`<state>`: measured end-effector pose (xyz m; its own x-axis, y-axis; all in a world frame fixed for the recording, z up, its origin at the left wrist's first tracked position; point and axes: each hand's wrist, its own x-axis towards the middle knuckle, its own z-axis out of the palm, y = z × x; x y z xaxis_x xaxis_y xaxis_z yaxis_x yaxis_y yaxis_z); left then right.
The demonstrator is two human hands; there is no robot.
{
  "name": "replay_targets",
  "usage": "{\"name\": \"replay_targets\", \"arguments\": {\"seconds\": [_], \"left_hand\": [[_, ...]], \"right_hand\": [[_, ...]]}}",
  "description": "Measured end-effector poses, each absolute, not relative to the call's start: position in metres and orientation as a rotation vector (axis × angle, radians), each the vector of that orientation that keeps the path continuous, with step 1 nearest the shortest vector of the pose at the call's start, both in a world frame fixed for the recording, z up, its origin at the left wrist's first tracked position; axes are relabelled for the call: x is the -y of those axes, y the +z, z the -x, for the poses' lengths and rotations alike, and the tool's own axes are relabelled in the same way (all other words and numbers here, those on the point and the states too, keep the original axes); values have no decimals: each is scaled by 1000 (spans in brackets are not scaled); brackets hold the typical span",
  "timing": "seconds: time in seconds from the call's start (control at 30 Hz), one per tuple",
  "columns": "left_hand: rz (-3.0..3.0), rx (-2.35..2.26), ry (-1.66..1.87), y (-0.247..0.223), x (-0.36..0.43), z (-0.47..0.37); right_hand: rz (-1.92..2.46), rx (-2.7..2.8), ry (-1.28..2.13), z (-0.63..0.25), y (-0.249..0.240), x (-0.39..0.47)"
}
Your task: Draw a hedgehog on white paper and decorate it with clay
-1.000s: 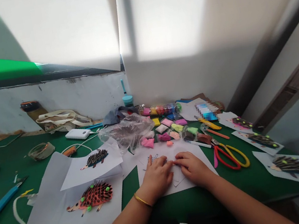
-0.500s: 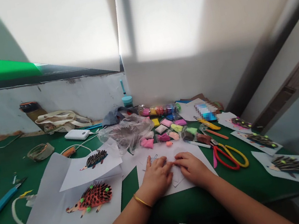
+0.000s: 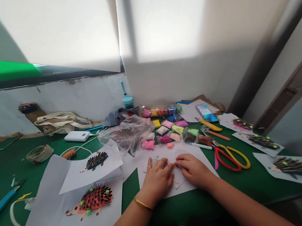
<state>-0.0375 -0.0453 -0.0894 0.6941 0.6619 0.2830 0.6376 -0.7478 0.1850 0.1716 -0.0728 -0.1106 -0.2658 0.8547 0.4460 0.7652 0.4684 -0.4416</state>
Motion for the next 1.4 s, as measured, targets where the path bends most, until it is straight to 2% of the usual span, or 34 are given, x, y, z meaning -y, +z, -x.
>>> {"name": "replay_targets", "arguments": {"seconds": [1.4], "left_hand": [[-2792, -1076, 515, -84, 46, 38]], "right_hand": [[1593, 2014, 216, -156, -96, 64]]}}
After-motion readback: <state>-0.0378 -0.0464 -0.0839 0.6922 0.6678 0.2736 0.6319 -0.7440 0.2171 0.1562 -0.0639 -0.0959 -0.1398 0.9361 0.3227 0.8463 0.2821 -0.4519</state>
